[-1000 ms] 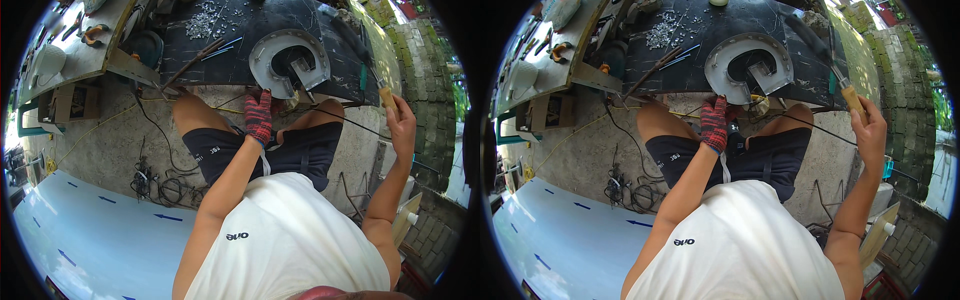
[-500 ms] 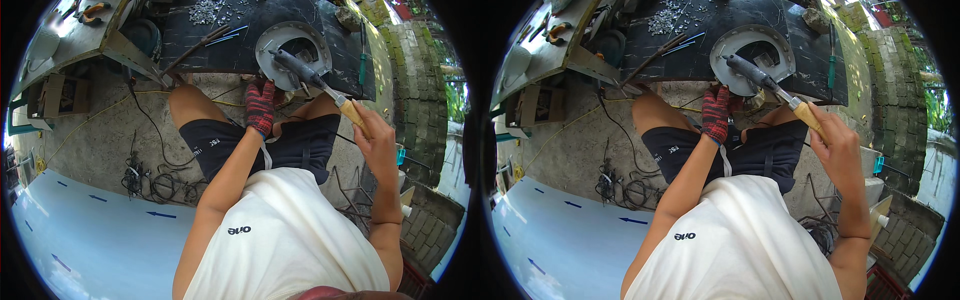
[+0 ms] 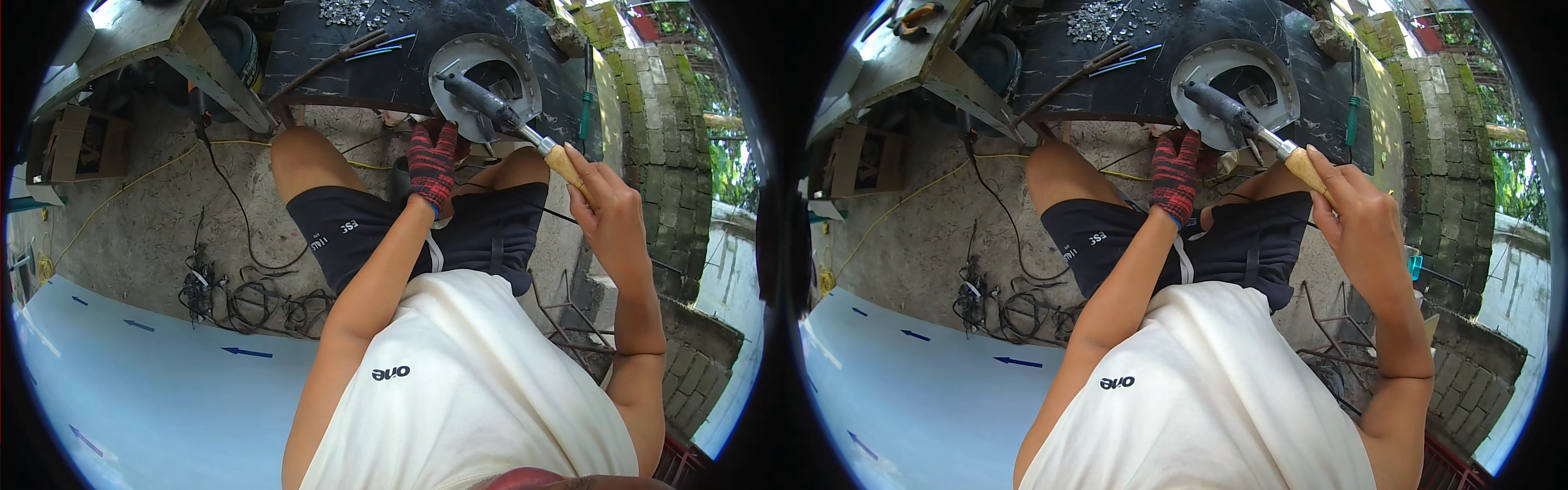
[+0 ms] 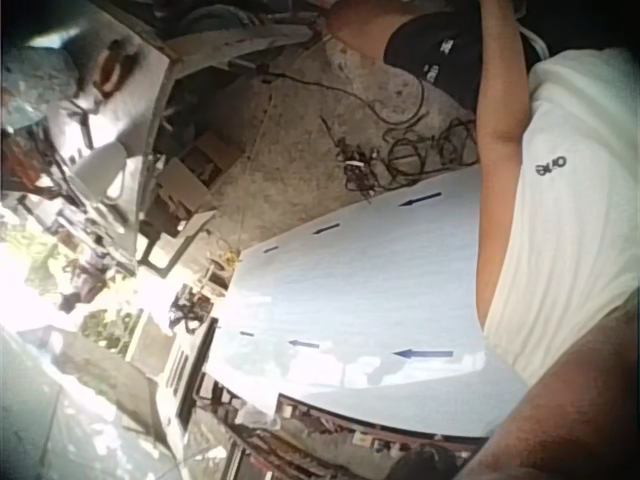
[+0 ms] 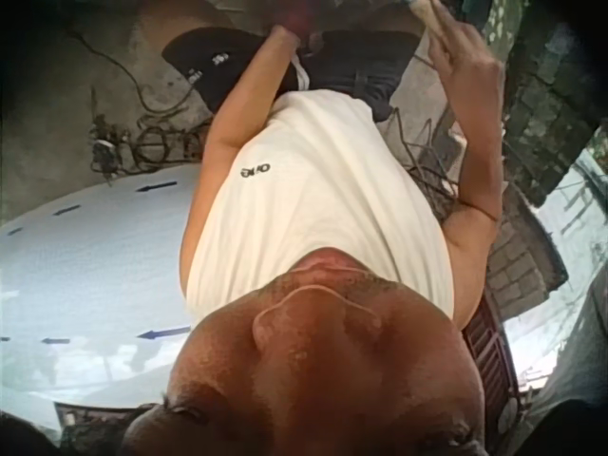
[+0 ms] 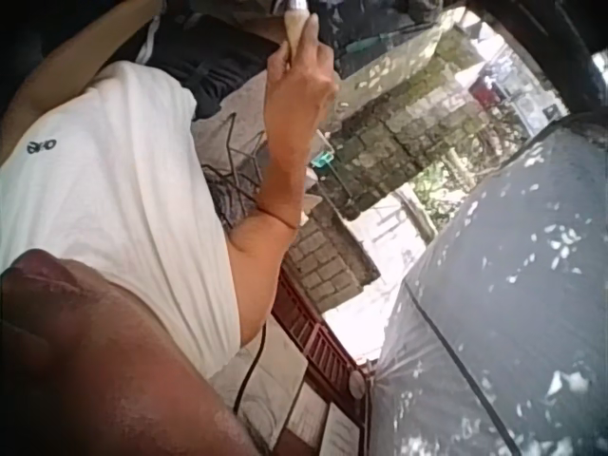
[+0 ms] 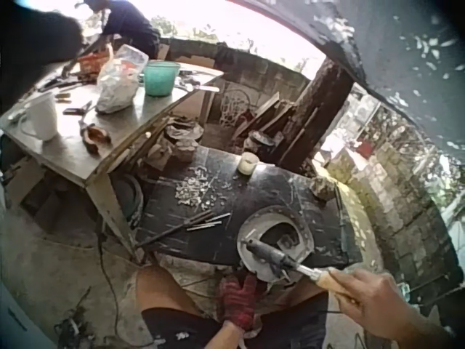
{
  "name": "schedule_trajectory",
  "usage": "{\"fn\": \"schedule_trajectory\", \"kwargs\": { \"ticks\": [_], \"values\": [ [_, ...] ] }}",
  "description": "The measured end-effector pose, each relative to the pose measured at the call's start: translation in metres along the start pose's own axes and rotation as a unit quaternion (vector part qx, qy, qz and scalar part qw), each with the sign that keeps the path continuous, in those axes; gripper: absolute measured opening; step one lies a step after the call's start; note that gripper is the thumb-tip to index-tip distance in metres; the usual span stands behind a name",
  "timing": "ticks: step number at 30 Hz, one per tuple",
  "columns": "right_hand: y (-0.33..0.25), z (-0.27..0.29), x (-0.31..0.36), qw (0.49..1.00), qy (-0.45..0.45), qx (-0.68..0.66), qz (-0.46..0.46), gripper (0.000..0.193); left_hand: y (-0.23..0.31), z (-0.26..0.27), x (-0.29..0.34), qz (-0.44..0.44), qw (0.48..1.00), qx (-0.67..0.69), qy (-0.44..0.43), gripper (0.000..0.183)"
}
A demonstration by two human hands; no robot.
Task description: Applying adhesive and attaching components to a large metal channel letter 'G'.
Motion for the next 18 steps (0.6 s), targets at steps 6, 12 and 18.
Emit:
{"fn": "schedule_trajectory", "kwargs": {
  "ticks": [6, 12, 18],
  "values": [
    [-0.005, -0.002, -0.004, 1.0, -0.012, 0.007, -0.002, 0.05, 0.003, -0.001, 0.003, -0.001, 1.0, 0.0, 0.019, 0.029],
    [-0.012, 0.001, -0.008, 1.0, -0.016, -0.003, -0.011, 0.048, -0.005, 0.003, -0.004, -0.013, 0.999, -0.025, 0.023, 0.031],
    [-0.013, 0.0, -0.007, 1.0, -0.021, 0.006, -0.015, 0.047, 0.002, -0.003, 0.002, 0.01, 1.0, -0.018, 0.024, 0.027]
  ]
}}
Point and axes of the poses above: each hand's wrist, its own x-axis away from the middle knuckle, its own z-axis out of the back of the hand, y = z × x, the point moved 3 cm from there along -x, towards the middle knuckle, and after that the axes turned 4 degrees about y, right-handed, at the moved point
